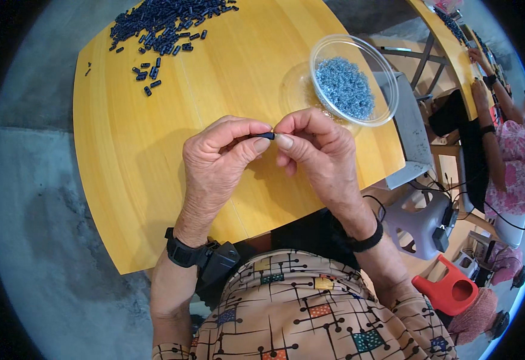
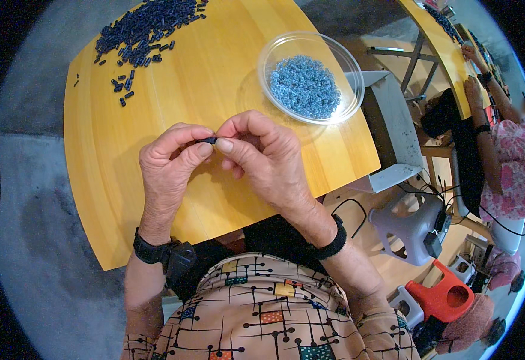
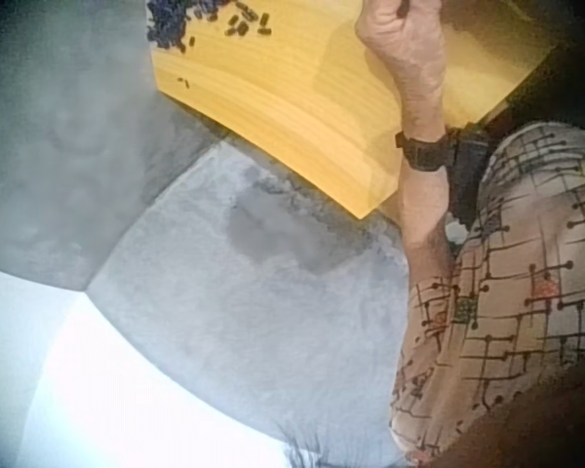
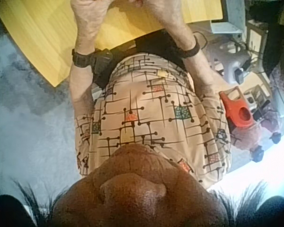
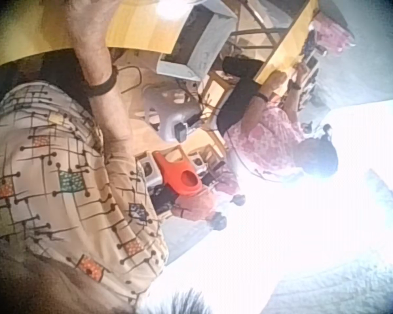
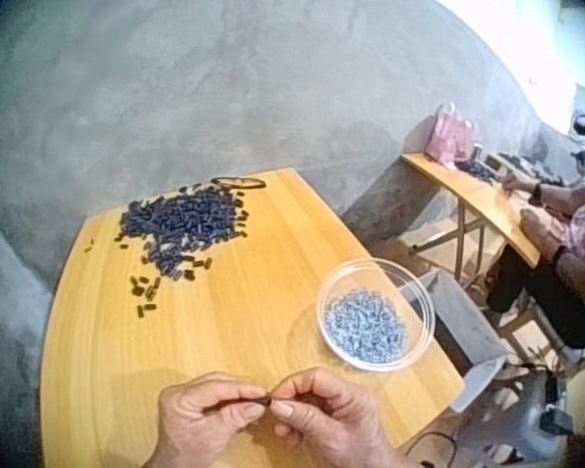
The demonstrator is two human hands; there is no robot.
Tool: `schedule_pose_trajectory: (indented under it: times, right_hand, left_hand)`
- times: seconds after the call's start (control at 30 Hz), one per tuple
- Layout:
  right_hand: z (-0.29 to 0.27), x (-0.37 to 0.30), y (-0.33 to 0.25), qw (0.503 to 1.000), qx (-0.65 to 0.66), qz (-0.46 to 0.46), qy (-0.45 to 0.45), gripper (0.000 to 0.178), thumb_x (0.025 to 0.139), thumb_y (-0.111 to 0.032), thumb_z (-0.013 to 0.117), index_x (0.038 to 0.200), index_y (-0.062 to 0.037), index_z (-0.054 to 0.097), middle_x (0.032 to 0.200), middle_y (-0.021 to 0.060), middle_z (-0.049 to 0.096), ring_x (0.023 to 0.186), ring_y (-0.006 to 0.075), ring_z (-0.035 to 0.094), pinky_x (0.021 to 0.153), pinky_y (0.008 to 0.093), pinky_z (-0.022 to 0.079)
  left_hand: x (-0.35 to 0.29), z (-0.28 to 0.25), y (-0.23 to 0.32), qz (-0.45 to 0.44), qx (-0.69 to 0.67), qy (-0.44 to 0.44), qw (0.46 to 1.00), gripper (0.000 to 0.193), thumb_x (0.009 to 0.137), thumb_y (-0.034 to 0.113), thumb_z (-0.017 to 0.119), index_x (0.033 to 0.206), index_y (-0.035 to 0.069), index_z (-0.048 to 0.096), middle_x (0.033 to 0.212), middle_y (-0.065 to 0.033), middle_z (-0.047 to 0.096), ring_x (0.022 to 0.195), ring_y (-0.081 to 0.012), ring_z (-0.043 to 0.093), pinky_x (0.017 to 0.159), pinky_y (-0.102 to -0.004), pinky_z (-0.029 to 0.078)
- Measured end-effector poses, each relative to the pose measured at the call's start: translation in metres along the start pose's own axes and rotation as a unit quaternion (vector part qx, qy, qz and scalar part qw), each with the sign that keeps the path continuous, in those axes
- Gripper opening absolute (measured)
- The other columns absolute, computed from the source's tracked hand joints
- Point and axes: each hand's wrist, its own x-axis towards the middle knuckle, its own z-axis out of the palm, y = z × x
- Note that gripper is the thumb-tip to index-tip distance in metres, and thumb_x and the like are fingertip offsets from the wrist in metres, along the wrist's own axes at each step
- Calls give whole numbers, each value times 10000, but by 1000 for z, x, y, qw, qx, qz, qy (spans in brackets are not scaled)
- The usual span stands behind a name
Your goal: Manually assembling small plastic parts by inserting one into another.
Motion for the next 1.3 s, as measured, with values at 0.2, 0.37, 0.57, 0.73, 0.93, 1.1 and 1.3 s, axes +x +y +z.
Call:
schedule_pose_trajectory:
  times: [0.2, 0.37, 0.57, 0.73, 0.93, 1.1, 1.3]
  right_hand:
    - [-3, 1, 5, 999, 45, 12, 10, 115, 844, -50, 655, 931, -8, 593, 762, -2, 602, 623, 40, 554, 541, 173, 459]
    - [-2, 0, 10, 999, 24, -36, 15, 136, 816, -28, 680, 916, 2, 593, 774, 4, 608, 646, 53, 570, 573, 182, 479]
    - [-12, 0, 16, 984, -123, -131, 5, 183, 776, -27, 713, 911, 8, 595, 796, 13, 618, 705, 69, 596, 627, 201, 503]
    - [-16, -2, 15, 983, -127, -134, 11, 216, 748, -39, 738, 913, -6, 603, 801, 14, 616, 729, 68, 598, 644, 208, 504]
    - [-17, -3, 13, 983, -129, -129, 6, 206, 775, -30, 708, 956, -1, 614, 788, 15, 600, 709, 63, 581, 614, 200, 484]
    - [-22, -3, 12, 987, -105, -120, -17, 163, 866, -39, 612, 1021, 9, 623, 816, 29, 622, 688, 69, 591, 581, 189, 473]
    - [-12, -7, 2, 997, 53, 3, 47, 145, 882, -70, 602, 990, 20, 641, 875, 68, 662, 665, 87, 617, 556, 187, 475]
  left_hand:
    - [0, -1, 2, 1, -1, 1, 1000, 124, 768, -22, 700, 888, 3, 680, 837, -27, 646, 742, -69, 586, 641, -186, 471]
    - [1, 0, 1, 34, -3, -16, 999, 115, 766, -18, 701, 877, 0, 680, 830, -39, 648, 737, -82, 595, 645, -194, 479]
    - [2, -2, 3, 88, 56, -38, 994, 121, 753, -8, 710, 870, 14, 687, 807, -46, 653, 727, -99, 605, 645, -204, 484]
    - [3, -2, 5, 56, 80, -51, 994, 124, 765, -3, 693, 887, 3, 671, 847, -60, 647, 782, -125, 603, 685, -220, 484]
    - [3, -2, 4, 55, 78, -54, 994, 126, 772, -3, 689, 896, 6, 672, 844, -56, 643, 760, -113, 600, 658, -211, 484]
    - [2, 0, 4, 20, 45, -30, 998, 121, 764, -28, 690, 881, 3, 679, 814, -47, 649, 724, -95, 600, 636, -204, 486]
    - [1, -1, 4, 5, 27, -26, 999, 128, 768, -40, 684, 891, -4, 678, 826, -42, 649, 706, -90, 594, 620, -200, 482]
